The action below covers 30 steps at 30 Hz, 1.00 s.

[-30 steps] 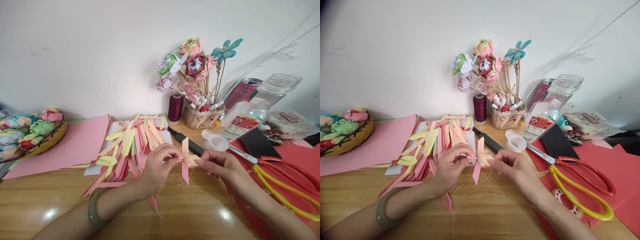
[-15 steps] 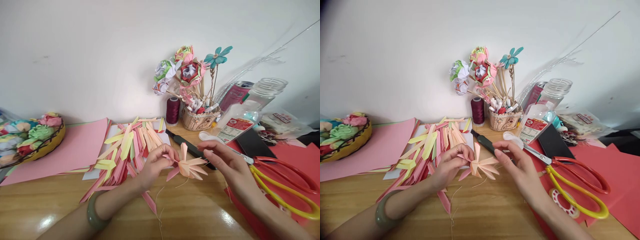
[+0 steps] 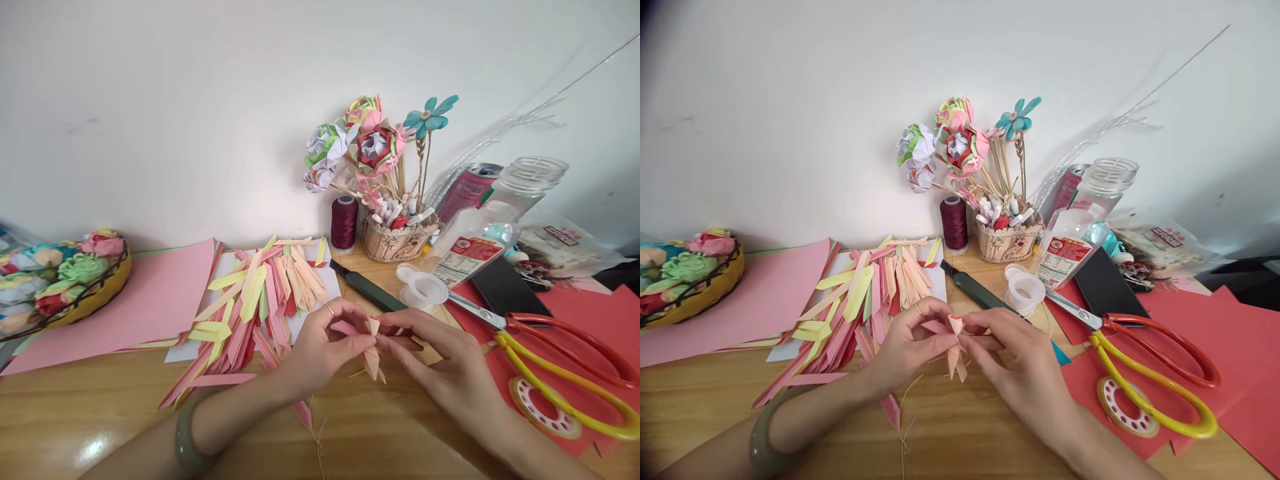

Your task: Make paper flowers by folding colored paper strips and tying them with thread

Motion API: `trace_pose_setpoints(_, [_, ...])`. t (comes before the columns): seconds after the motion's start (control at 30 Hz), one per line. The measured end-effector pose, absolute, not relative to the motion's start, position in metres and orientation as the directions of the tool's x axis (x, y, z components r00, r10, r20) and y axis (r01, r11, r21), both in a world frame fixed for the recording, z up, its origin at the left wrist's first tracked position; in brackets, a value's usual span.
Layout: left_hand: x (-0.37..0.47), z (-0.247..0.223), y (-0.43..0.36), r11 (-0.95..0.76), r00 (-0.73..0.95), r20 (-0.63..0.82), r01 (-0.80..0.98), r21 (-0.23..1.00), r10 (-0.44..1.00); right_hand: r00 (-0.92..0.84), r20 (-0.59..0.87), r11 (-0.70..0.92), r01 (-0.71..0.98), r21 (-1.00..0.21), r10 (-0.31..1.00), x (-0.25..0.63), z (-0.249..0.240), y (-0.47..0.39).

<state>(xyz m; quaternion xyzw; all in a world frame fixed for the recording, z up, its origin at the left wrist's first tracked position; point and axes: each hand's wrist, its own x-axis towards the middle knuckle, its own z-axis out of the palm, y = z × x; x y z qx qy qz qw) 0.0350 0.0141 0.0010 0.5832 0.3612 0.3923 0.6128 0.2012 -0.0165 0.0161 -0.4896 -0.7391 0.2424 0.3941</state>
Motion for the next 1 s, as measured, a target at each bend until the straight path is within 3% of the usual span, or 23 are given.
trace_pose_setpoints(0.1, [0.0371, 0.0035, 0.0119, -0.147, 0.358, 0.134, 0.007, 0.989, 0.924, -0.224, 0.485, 0.517, 0.569, -0.639, 0.845, 0.2012, 0.0138, -0.0188])
trace_pose_setpoints(0.2, [0.0382, 0.0042, 0.0108, -0.232, 0.321, 0.217, 0.01, 0.973, 0.922, -0.24, 0.534, 0.559, 0.588, -0.585, 0.811, 0.2009, 0.0139, -0.0198])
trace_pose_setpoints(0.63, [0.0346, 0.0019, 0.0121, -0.563, 0.334, 0.51, 0.081, 0.822, 0.792, -0.335, 0.576, 0.647, 0.57, -0.507, 0.746, 0.204, 0.0147, -0.0167])
trace_pose_setpoints(1.0, [0.0324, 0.0003, 0.0124, -0.681, 0.319, 0.63, 0.074, 0.728, 0.708, -0.422, 0.634, 0.742, 0.537, -0.401, 0.648, 0.2069, 0.0121, -0.0133])
